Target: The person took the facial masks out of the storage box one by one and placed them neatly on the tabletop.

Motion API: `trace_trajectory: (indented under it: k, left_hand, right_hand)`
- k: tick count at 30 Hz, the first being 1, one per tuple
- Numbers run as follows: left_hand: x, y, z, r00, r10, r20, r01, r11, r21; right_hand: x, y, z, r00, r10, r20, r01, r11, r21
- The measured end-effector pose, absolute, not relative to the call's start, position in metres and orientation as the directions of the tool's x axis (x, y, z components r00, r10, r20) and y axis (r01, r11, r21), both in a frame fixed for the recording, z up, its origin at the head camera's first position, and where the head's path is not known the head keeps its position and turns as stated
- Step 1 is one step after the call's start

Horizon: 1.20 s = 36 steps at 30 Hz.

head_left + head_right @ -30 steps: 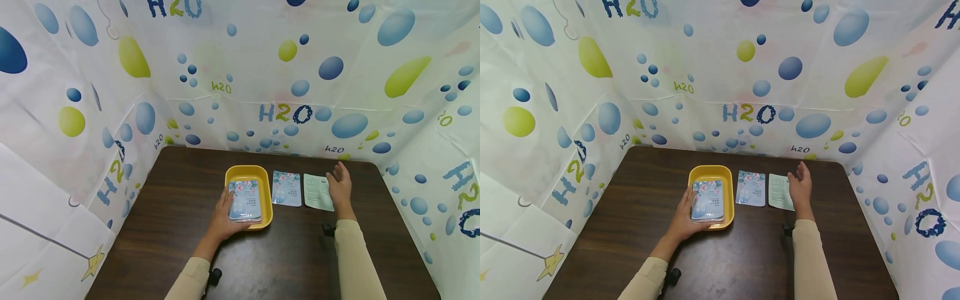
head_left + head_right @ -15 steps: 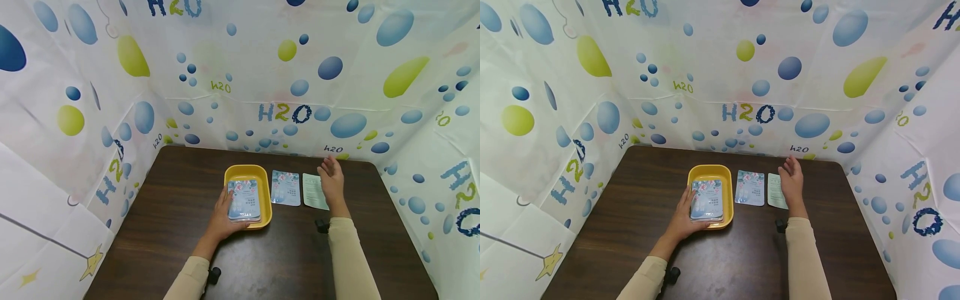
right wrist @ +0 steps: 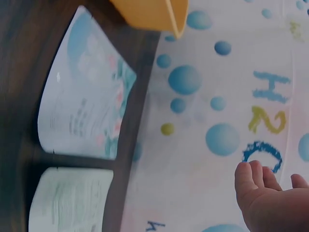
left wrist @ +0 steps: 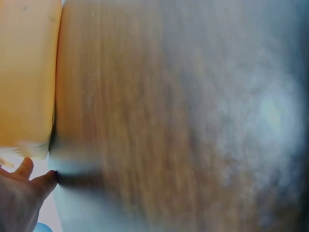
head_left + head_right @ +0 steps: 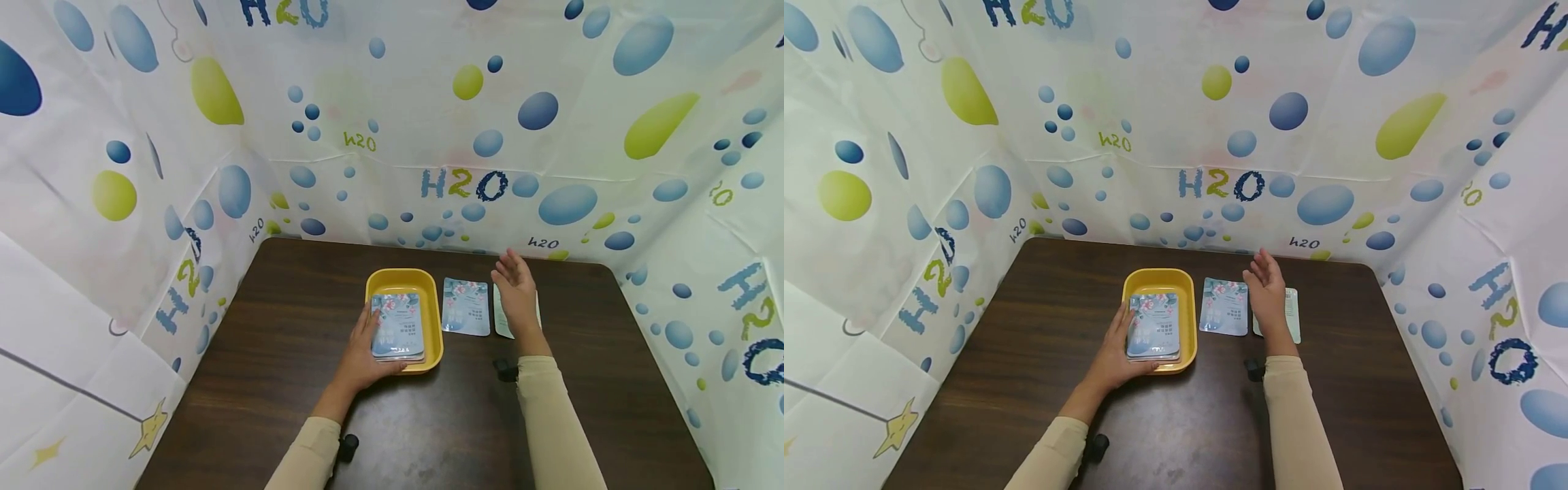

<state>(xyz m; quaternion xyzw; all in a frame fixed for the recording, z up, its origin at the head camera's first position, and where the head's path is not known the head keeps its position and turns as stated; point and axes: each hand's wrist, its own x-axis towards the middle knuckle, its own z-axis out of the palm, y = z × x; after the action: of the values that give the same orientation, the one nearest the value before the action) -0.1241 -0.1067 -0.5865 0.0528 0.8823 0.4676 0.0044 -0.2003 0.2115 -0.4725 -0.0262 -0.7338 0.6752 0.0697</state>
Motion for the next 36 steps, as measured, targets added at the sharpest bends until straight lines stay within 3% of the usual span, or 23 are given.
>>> trace_trajectory:
  k: [36]
  left_hand:
    - [-0.128, -0.107, -0.587, -0.991, 0.119, 0.059, 0.116, 0.559, 0.821]
  right_hand:
    - [-0.191, 0.104, -0.518, -0.997, -0.074, 0.028, -0.028, -0.001, -1.000]
